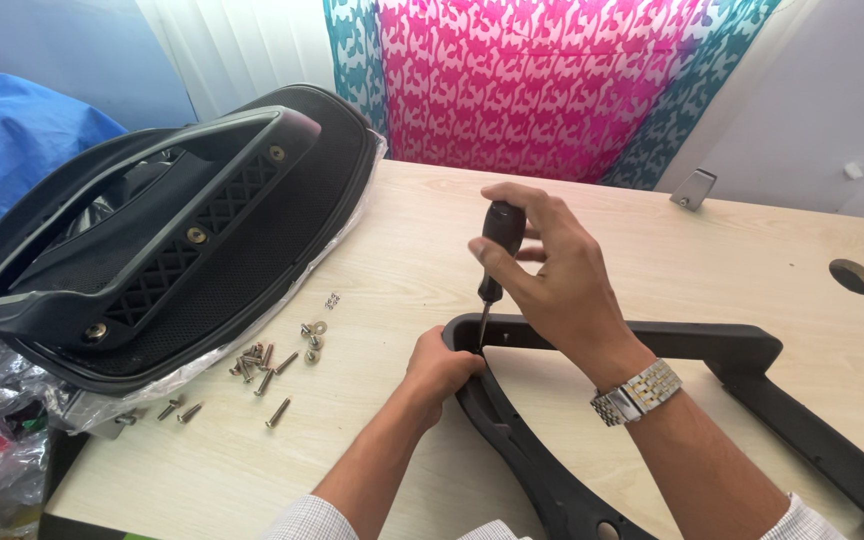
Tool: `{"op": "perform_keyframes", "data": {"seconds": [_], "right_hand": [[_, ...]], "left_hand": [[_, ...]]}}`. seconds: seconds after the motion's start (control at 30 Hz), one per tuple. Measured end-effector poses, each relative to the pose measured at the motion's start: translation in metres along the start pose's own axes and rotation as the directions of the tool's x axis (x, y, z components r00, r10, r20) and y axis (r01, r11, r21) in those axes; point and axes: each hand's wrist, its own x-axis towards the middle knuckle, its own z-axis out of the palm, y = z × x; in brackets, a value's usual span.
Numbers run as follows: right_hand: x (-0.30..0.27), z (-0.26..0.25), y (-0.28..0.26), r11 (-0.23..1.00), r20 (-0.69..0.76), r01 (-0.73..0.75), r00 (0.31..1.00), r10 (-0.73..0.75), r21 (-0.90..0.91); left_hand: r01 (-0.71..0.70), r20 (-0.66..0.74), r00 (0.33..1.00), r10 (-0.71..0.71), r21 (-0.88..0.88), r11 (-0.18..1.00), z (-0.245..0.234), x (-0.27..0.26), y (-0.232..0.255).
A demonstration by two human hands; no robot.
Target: The person uses a screwdriver to fasten screws into a black plastic frame, then removes a metal trim piece and reattaches it to the frame. The person continues to secure the trim and frame with additional screws.
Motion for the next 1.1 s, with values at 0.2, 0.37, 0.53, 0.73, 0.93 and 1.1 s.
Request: {"op": "perform_keyframes", "data": {"seconds": [0.2, 0.37, 0.53, 0.73, 0.93, 1.1], "right_hand": [[-0.002, -0.005, -0.001, 1.000, -0.008, 0.021, 1.000, -0.021, 0.002], [-0.006, -0.009, 0.001, 0.999, -0.047, 0.014, 0.999, -0.013, 0.031], [-0.005, -0.015, 0.005, 1.000, -0.106, -0.004, 0.994, 0.006, 0.015], [-0.004, -0.032, 0.020, 0.995, -0.185, -0.079, 0.979, 0.089, 0.059], [-0.013, -0.044, 0.034, 0.966, -0.263, -0.161, 0.941, 0.211, 0.200], [-0.019, -0.045, 0.039, 0.943, -0.276, -0.219, 0.917, 0.287, 0.252]], "left_hand": [[-0.067, -0.146, 0.982, 0.118, 0.314, 0.947, 0.001, 0.005, 0.001], [-0.126, -0.144, 0.965, 0.219, 0.478, 0.869, -0.002, 0.011, -0.003], [-0.263, -0.132, 0.899, 0.416, 0.596, 0.758, -0.002, -0.006, -0.003], [-0.351, -0.117, 0.845, 0.521, 0.613, 0.707, -0.003, -0.020, 0.000], [-0.439, -0.106, 0.775, 0.623, 0.619, 0.651, -0.008, -0.021, -0.002], [-0.438, -0.097, 0.793, 0.602, 0.595, 0.673, -0.008, -0.022, -0.002]]}}
